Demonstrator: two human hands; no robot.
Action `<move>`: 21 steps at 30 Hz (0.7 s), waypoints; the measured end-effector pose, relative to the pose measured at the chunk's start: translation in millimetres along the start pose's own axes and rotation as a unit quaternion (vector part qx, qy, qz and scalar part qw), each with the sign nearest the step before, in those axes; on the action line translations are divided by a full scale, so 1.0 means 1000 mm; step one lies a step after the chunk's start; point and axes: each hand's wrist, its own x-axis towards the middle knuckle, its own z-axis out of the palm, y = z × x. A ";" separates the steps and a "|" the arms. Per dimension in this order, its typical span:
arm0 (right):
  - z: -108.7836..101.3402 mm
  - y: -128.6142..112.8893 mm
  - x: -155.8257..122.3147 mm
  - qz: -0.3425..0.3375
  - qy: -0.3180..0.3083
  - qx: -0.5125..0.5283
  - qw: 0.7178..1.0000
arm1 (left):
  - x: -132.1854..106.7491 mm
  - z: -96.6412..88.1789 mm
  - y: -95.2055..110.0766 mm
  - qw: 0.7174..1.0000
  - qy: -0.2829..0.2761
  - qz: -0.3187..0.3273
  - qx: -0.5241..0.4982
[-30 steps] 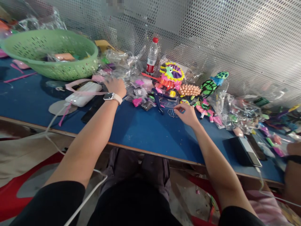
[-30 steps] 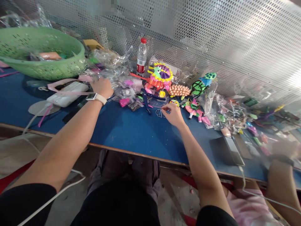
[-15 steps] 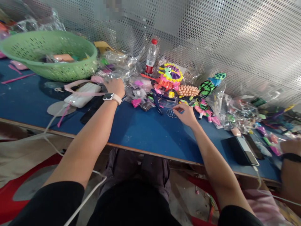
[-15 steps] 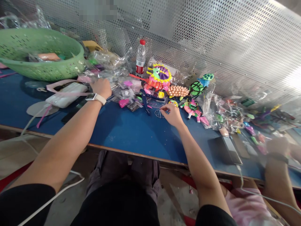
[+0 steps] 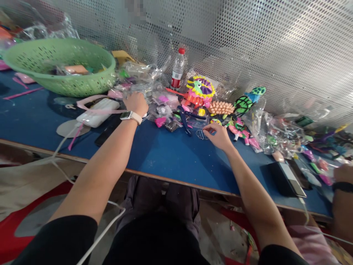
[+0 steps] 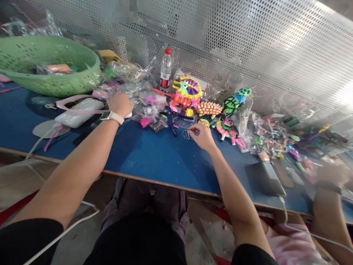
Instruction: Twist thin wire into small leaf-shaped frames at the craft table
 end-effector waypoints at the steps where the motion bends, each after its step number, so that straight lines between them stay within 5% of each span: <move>1: 0.000 0.000 0.000 0.000 -0.001 0.000 1.000 | -0.001 -0.001 0.000 1.000 0.001 -0.002 0.004; 21: 0.000 -0.004 -0.001 -0.012 -0.008 0.013 1.000 | 0.002 -0.007 -0.005 0.999 -0.028 -0.032 0.017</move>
